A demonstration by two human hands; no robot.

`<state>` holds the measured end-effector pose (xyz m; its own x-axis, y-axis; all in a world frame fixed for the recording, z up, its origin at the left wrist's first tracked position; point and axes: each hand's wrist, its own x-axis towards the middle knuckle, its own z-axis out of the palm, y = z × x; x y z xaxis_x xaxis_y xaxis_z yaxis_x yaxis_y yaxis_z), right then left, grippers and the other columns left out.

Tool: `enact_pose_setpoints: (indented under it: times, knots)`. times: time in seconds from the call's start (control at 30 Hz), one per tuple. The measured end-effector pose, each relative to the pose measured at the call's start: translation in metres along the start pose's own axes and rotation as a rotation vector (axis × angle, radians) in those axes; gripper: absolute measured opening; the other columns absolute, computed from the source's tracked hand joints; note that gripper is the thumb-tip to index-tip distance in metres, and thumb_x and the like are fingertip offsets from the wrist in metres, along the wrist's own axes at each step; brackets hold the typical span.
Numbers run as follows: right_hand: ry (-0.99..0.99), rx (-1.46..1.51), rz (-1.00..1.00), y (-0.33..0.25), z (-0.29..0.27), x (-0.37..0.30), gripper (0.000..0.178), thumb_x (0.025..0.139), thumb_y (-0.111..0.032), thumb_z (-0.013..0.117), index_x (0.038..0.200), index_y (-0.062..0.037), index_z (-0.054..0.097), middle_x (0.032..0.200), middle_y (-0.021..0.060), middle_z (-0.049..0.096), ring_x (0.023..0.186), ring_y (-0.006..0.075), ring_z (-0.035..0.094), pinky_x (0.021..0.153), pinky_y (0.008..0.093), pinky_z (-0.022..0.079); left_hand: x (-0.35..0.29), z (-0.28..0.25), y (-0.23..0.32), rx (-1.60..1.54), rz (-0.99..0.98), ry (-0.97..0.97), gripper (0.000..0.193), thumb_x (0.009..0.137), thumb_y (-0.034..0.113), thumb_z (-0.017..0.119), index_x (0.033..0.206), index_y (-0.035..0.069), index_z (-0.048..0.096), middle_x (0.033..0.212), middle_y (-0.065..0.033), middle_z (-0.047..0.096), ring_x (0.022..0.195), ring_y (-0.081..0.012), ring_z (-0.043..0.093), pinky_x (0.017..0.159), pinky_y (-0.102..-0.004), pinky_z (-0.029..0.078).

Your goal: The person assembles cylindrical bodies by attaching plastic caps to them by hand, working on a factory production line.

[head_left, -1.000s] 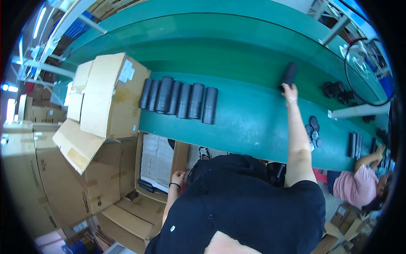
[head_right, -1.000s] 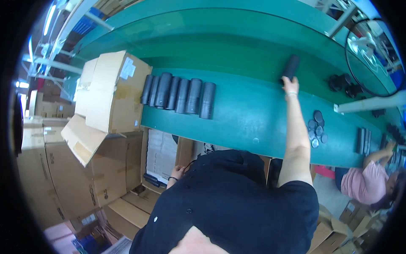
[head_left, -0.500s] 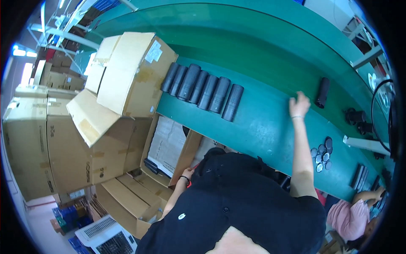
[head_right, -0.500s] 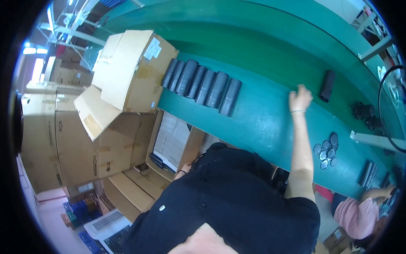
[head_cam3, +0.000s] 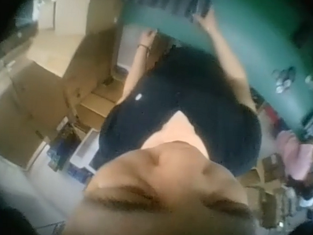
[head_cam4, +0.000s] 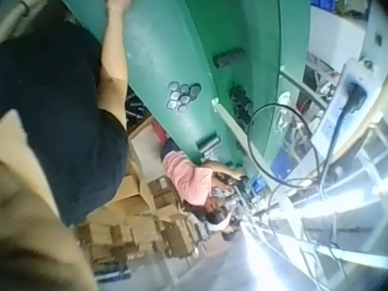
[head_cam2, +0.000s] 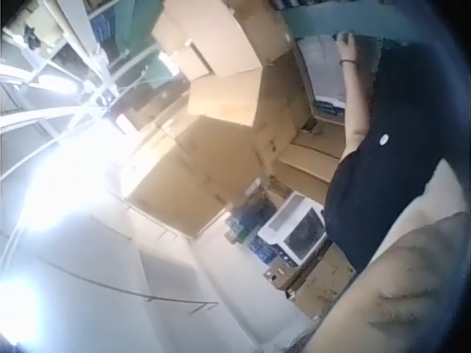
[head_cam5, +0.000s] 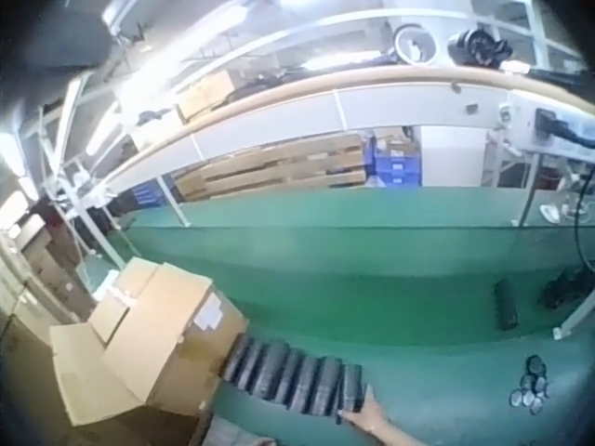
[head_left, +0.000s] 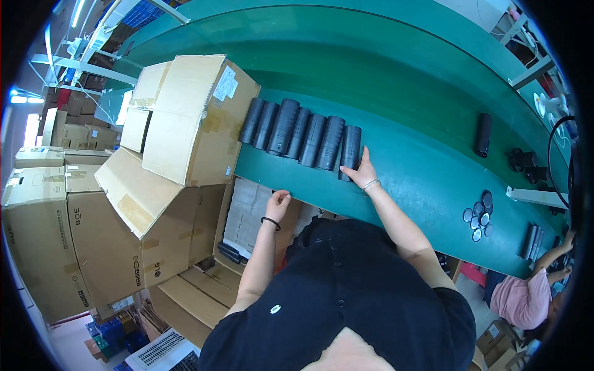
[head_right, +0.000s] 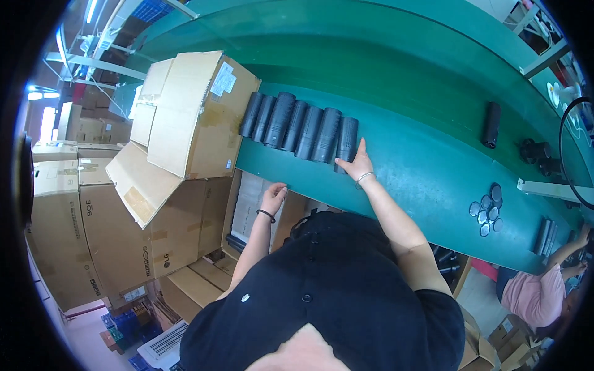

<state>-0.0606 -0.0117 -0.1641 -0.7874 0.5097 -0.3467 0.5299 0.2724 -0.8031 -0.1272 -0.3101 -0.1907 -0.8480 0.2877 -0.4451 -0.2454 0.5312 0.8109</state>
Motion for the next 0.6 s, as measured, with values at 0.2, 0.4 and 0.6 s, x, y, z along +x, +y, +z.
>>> enact_pose_setpoints:
  times: [0.2,0.4,0.6]
  knots:
    - [-0.24,0.502,0.034,0.034,-0.011,0.005,0.075,0.073,-0.017,0.067,0.13,0.0049,0.024,0.106,0.0149,0.056,0.096,0.0208,0.056,0.083,0.0288,0.044,-0.001,0.011,0.006,-0.106,0.093,-0.002,0.018,0.083,0.008,0.053,0.099,0.001,0.055,0.081,-0.007,0.061,0.071,-0.0125,0.058,0.065,-0.0251,0.047]
    - [-0.348,1.154,0.188,0.035,-0.045,-0.023,0.05,0.082,-0.01,0.053,0.127,-0.0043,0.032,0.115,0.0109,0.049,0.103,0.0189,0.051,0.084,0.0345,0.045,0.021,0.008,0.06,-0.226,0.187,0.166,0.023,0.081,0.001,0.052,0.104,0.001,0.051,0.082,-0.0063,0.059,0.072,-0.0133,0.055,0.067,-0.0255,0.046]
    - [-0.165,1.387,0.256,0.041,-0.095,0.014,0.05,0.084,-0.019,0.052,0.128,-0.0097,0.031,0.114,0.011,0.048,0.096,0.0218,0.052,0.08,0.0424,0.046,0.065,0.001,0.116,0.339,0.472,0.529,0.056,0.072,0.014,0.064,0.12,0.005,0.038,0.106,-0.0168,0.045,0.096,-0.027,0.045,0.076,-0.0361,0.042]
